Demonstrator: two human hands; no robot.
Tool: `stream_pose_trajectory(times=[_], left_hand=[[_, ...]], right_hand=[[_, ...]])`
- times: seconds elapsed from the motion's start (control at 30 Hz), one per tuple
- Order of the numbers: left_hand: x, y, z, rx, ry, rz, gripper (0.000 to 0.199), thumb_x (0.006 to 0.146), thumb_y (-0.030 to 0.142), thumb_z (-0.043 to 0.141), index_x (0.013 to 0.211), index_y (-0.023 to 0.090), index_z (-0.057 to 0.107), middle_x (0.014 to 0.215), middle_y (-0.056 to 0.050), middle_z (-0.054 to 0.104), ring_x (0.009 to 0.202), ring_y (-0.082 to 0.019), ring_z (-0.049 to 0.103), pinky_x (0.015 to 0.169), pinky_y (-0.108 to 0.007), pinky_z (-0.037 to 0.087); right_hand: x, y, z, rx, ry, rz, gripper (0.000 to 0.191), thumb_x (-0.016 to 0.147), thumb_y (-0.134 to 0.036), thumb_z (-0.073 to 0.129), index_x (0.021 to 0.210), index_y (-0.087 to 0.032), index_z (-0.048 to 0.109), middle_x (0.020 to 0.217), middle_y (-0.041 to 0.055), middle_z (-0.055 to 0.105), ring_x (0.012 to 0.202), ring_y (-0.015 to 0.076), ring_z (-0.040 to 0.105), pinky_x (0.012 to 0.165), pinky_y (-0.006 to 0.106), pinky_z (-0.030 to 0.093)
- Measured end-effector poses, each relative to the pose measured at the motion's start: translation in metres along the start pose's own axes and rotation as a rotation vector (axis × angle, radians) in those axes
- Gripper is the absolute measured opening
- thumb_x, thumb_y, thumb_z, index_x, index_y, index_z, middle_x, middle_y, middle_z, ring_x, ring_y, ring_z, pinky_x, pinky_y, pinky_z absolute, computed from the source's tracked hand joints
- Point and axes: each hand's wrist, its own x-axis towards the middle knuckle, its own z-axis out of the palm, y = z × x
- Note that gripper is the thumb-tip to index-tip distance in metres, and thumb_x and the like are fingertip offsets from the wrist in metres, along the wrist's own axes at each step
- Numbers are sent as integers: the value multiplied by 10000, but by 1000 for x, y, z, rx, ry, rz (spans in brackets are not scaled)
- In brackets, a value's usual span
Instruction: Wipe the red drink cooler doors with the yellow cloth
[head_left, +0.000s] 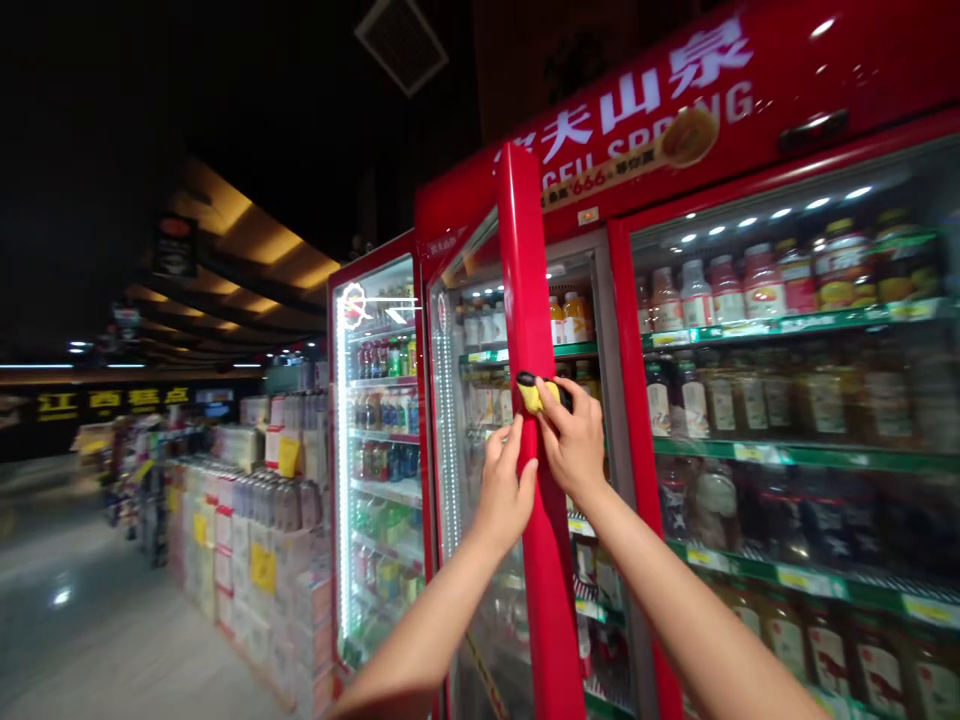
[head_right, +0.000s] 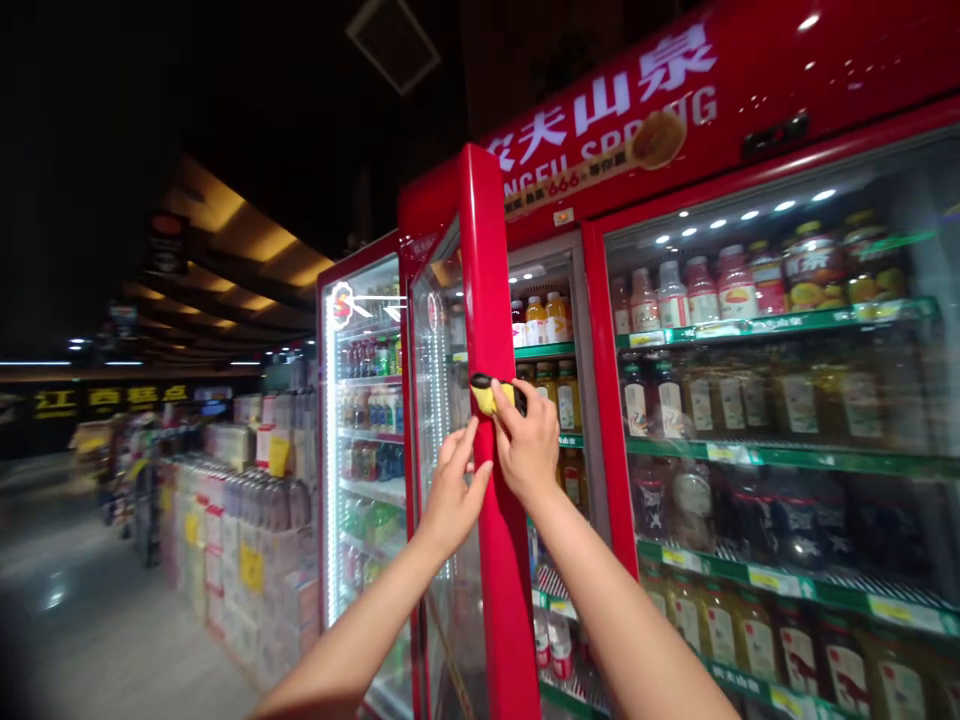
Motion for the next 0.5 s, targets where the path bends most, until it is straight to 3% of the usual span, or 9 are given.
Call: stream_pose_trajectory(times=[0.17,0.23,0.4,0.5], left_hand=[[7,-2,10,-32,-12,-25,686,890,181,532,1532,364,378,1237,-59,526,1157,-194,572,1068,-388,463],[9,-2,12,-45,-5,-41,684,878,175,540,1522,361,402,1186,-55,536,1109,-194,580,1049,-387,475],[11,-3,11,-46,8,-59,668,851,142,539,1488,332,472,1099,-50,534,1048,-193,586,1036,-385,478],[8,-3,4,-25,22,-71,665,849,138,533,1482,334,481,1089,-46,530,1019,-183,591,1029,-375,478]], right_hand=[[74,10,12,27,111,37,457,936,-201,479,1312,-384,665,1315,69,597,1141,288,536,985,497,477],[75,12,10,21,111,7,461,934,-184,473,1297,-385,674,1319,62,604,1157,283,536,989,490,476],[50,9,6,-91,22,-125,567,905,-116,473,1363,-419,613,1401,31,575,1198,270,501,995,471,472],[92,-2,13,-122,57,-130,566,896,-109,479,1354,-409,625,1400,33,579,1174,282,490,977,484,474]])
